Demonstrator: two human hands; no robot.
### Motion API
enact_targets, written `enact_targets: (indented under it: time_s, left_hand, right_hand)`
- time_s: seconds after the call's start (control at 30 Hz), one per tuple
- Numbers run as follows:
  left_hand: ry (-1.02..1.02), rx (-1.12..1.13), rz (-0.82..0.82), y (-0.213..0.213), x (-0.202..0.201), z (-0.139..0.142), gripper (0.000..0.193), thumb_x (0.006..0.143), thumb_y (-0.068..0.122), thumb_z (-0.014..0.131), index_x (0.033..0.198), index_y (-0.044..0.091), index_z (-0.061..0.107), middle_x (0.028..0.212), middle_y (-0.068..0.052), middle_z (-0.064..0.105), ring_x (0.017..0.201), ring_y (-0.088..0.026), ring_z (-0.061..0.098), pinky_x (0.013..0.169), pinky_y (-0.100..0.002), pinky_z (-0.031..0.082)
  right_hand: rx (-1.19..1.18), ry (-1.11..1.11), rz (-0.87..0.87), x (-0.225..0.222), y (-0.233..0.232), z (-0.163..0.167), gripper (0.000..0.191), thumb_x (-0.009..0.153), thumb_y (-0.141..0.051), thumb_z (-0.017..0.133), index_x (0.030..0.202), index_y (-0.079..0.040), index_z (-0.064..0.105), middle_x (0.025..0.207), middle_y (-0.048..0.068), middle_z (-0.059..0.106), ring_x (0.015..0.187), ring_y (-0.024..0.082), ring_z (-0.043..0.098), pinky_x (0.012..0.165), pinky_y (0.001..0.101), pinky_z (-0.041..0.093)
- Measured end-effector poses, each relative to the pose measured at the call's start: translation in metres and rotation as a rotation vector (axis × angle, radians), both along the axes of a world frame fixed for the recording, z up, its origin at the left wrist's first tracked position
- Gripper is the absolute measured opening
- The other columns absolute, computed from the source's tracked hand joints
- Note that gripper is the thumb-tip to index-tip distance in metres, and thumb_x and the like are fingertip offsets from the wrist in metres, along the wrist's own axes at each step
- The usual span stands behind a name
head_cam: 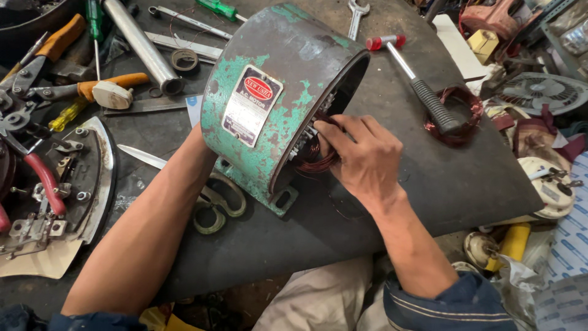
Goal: The person cuts a small piece of blue paper with scissors and inserts it into the stator slots of a green electric motor. They then use their fingers to push and adjust the copper windings inside the stator, repeating the insertion of paper and adjustment of windings multiple times.
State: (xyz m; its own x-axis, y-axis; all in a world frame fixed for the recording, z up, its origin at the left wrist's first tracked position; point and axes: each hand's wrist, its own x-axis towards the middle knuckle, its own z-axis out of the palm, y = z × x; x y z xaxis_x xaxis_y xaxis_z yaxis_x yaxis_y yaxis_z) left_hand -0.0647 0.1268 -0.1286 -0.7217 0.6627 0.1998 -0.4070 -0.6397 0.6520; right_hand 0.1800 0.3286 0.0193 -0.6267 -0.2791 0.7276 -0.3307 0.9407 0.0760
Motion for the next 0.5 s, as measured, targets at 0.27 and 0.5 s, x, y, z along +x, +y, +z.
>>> enact_targets:
  time_s: [0.27, 0.5]
  left_hand:
    - [0.037, -0.012, -0.04, 0.01, -0.003, -0.002, 0.031, 0.11, 0.018, 0.062, 0.132, -0.004, 0.065, 0.122, -0.02, 0.072, 0.103, -0.025, 0.073, 0.085, -0.036, 0.063]
    - [-0.044, -0.039, -0.034, 0.004, 0.002, -0.011, 0.028, 0.109, 0.016, 0.064, 0.128, -0.004, 0.067, 0.119, -0.021, 0.072, 0.099, -0.026, 0.073, 0.081, -0.036, 0.063]
  right_hand:
    - [0.137, -0.045, -0.088, 0.015, -0.003, 0.011, 0.028, 0.089, -0.021, 0.078, 0.116, -0.018, 0.078, 0.109, -0.001, 0.073, 0.09, 0.02, 0.067, 0.072, 0.0367, 0.051]
    - [0.189, -0.126, -0.225, 0.03, -0.018, 0.016, 0.043, 0.076, -0.013, 0.073, 0.119, -0.015, 0.077, 0.112, 0.003, 0.07, 0.093, 0.022, 0.066, 0.072, 0.0369, 0.052]
